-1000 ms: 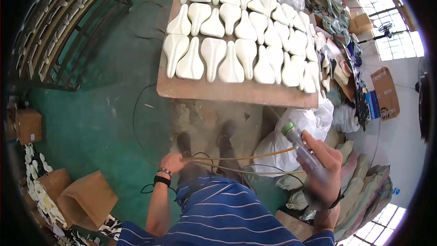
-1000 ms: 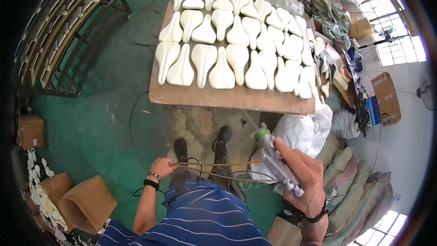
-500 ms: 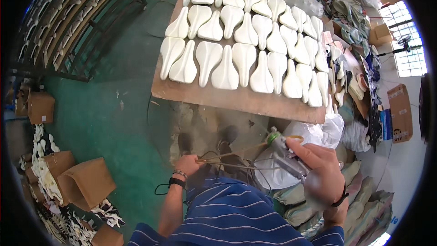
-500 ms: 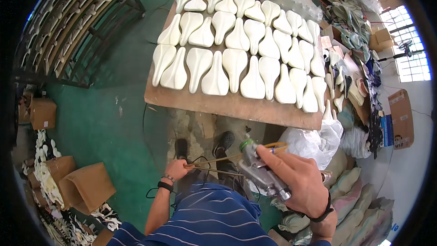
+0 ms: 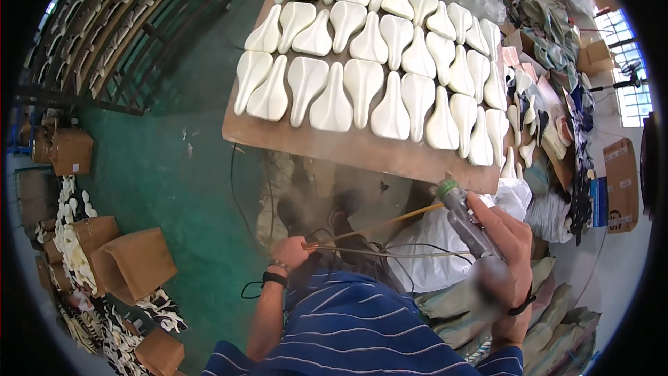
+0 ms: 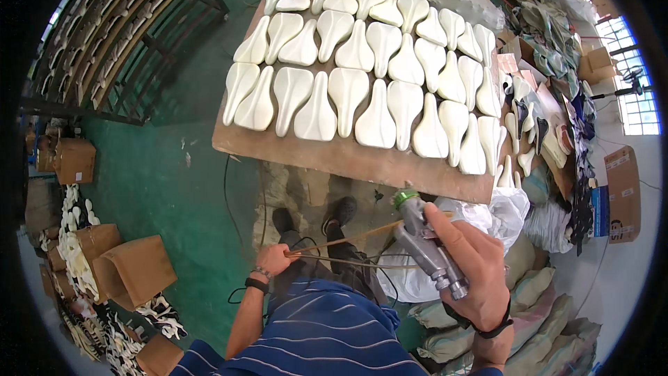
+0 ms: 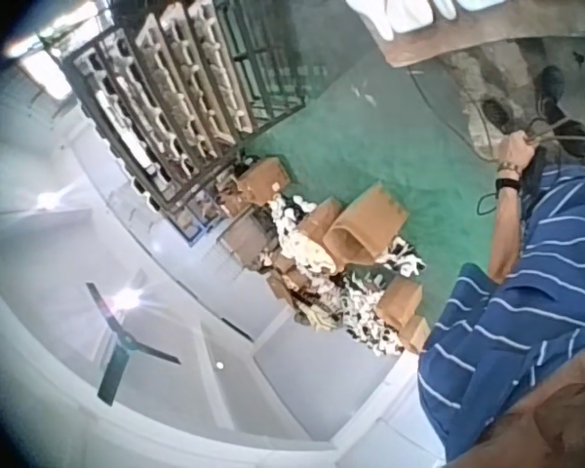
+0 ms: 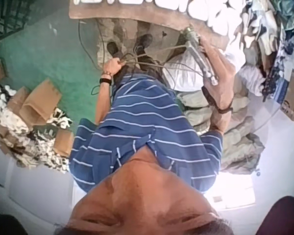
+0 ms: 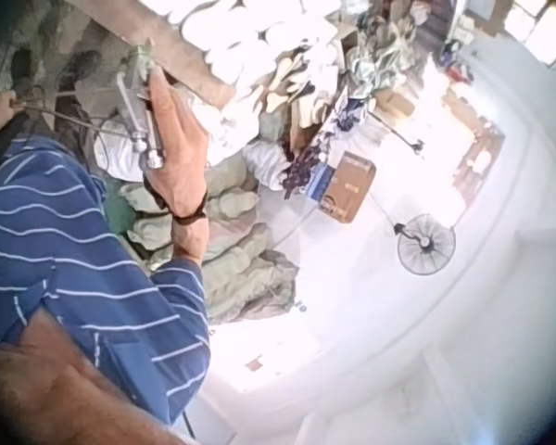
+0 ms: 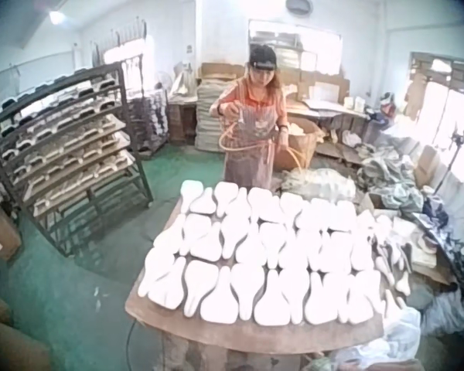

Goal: The person uses a spray gun to apply white paint to rows of shoe lasts arranged on a wooden board. They repeatedly lift the board, spray the parts, and place the board onto a multi-tiered drying rack. The person also handles the spray gun and its hose during the process.

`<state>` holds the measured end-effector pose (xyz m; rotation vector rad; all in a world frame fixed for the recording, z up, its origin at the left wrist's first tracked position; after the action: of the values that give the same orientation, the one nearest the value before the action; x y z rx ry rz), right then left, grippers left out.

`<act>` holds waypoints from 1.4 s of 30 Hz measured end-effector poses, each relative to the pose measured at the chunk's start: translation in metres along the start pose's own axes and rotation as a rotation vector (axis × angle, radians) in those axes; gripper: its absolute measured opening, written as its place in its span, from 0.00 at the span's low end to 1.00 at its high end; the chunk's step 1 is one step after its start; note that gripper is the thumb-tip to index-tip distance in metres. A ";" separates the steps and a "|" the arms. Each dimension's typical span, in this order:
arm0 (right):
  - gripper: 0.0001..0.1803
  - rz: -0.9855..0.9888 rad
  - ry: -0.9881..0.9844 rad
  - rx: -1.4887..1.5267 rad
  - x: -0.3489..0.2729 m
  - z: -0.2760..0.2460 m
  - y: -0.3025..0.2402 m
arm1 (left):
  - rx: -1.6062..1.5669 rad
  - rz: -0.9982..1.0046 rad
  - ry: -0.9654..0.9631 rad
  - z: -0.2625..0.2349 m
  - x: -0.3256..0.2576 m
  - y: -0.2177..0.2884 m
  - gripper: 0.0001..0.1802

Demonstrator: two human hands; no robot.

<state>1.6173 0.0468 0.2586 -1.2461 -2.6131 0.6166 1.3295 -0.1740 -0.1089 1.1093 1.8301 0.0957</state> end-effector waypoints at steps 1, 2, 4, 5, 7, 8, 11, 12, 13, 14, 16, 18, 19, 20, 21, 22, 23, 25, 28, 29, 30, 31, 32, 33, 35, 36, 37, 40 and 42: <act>0.44 0.007 -0.007 -0.003 -0.004 -0.001 0.005 | -0.024 0.004 0.008 0.002 -0.001 0.001 0.24; 0.44 0.015 -0.014 -0.006 -0.008 -0.001 0.007 | -0.014 0.014 -0.001 0.005 -0.002 0.000 0.24; 0.43 0.026 -0.087 0.043 -0.016 0.002 0.007 | 0.008 0.032 -0.012 0.010 -0.003 -0.002 0.24; 0.42 0.023 -0.099 0.054 -0.019 0.003 0.007 | 0.004 0.026 -0.023 0.012 -0.002 -0.004 0.23; 0.41 0.046 -0.060 0.077 -0.015 -0.002 -0.002 | -0.005 0.021 -0.056 0.013 -0.002 -0.004 0.22; 0.41 0.063 -0.006 0.055 -0.015 -0.001 -0.002 | -0.005 0.020 -0.063 0.015 -0.003 -0.007 0.22; 0.40 0.075 0.039 0.016 -0.020 -0.002 -0.010 | -0.022 0.042 -0.063 0.019 0.000 -0.016 0.21; 0.41 0.067 -0.032 0.024 -0.023 -0.001 -0.015 | -0.035 0.058 -0.054 0.019 0.000 -0.017 0.21; 0.41 0.059 -0.103 0.032 -0.027 0.000 -0.021 | -0.049 0.074 -0.046 0.020 -0.001 -0.018 0.21; 0.42 0.051 -0.175 0.040 -0.030 0.002 -0.026 | -0.045 0.072 -0.044 0.020 -0.001 -0.021 0.21; 0.42 0.065 -0.123 0.037 -0.034 0.004 -0.037 | -0.037 0.068 -0.047 0.014 -0.007 -0.019 0.21; 0.42 0.087 -0.003 -0.005 -0.038 0.006 -0.043 | -0.013 0.063 -0.067 0.015 -0.014 -0.022 0.21; 0.43 0.104 -0.002 -0.004 -0.042 0.007 -0.047 | 0.001 0.062 -0.076 0.014 -0.017 -0.024 0.21; 0.43 0.079 -0.039 0.005 -0.045 0.009 -0.054 | 0.003 0.075 -0.073 0.014 -0.019 -0.027 0.21; 0.43 0.057 -0.079 0.014 -0.049 0.011 -0.060 | 0.004 0.087 -0.073 0.016 -0.023 -0.031 0.21; 0.44 0.035 -0.120 0.024 -0.052 0.012 -0.066 | 0.005 0.099 -0.074 0.019 -0.025 -0.035 0.21; 0.44 0.047 -0.142 0.029 -0.054 0.013 -0.072 | 0.005 0.101 -0.090 0.021 -0.027 -0.039 0.22; 0.44 0.103 -0.092 0.002 -0.064 0.013 -0.074 | 0.000 0.102 -0.122 0.028 -0.032 -0.049 0.22; 0.44 0.118 -0.108 -0.017 -0.076 0.009 -0.076 | -0.017 0.161 -0.094 0.031 -0.029 -0.053 0.23; 0.44 0.106 -0.125 -0.021 -0.082 0.010 -0.077 | 0.004 0.114 -0.129 0.036 -0.031 -0.054 0.23; 0.44 0.087 -0.133 -0.024 -0.085 0.011 -0.075 | 0.029 0.069 -0.154 0.030 -0.035 -0.045 0.23; 0.43 0.106 -0.084 0.001 -0.088 0.009 -0.070 | 0.049 0.026 -0.181 0.027 -0.037 -0.037 0.23; 0.39 0.119 -0.016 -0.028 -0.087 0.007 -0.065 | 0.061 0.031 -0.172 0.024 -0.038 -0.028 0.24; 0.36 0.129 0.051 -0.056 -0.084 0.004 -0.058 | 0.071 0.034 -0.162 0.023 -0.040 -0.022 0.25; 0.31 0.150 0.154 -0.086 -0.078 -0.006 -0.041 | 0.043 0.043 -0.105 0.031 -0.038 -0.016 0.28; 0.34 0.132 0.114 -0.092 -0.079 -0.008 -0.032 | 0.022 0.055 -0.078 0.036 -0.036 -0.011 0.27; 0.38 0.113 0.073 -0.099 -0.081 -0.011 -0.020 | 0.002 0.066 -0.050 0.043 -0.034 -0.005 0.27; 0.43 0.005 -0.116 -0.076 -0.085 -0.018 0.002 | -0.038 0.086 0.025 0.062 -0.036 0.018 0.24; 0.43 -0.023 -0.155 -0.070 -0.082 -0.020 0.013 | -0.050 0.090 0.037 0.076 -0.039 0.034 0.23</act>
<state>1.6849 -0.0033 0.2717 -1.2325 -2.7937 0.6481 1.4139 -0.2108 -0.1067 1.1616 1.8007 0.2154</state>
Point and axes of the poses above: each hand's wrist, its own x-axis towards the middle knuckle, its own z-axis out of the palm, y = z × x, the point moved 4 cm from there along x, towards the middle knuckle, and after that the axes turned 10 degrees about -x, right-handed, at the moved point
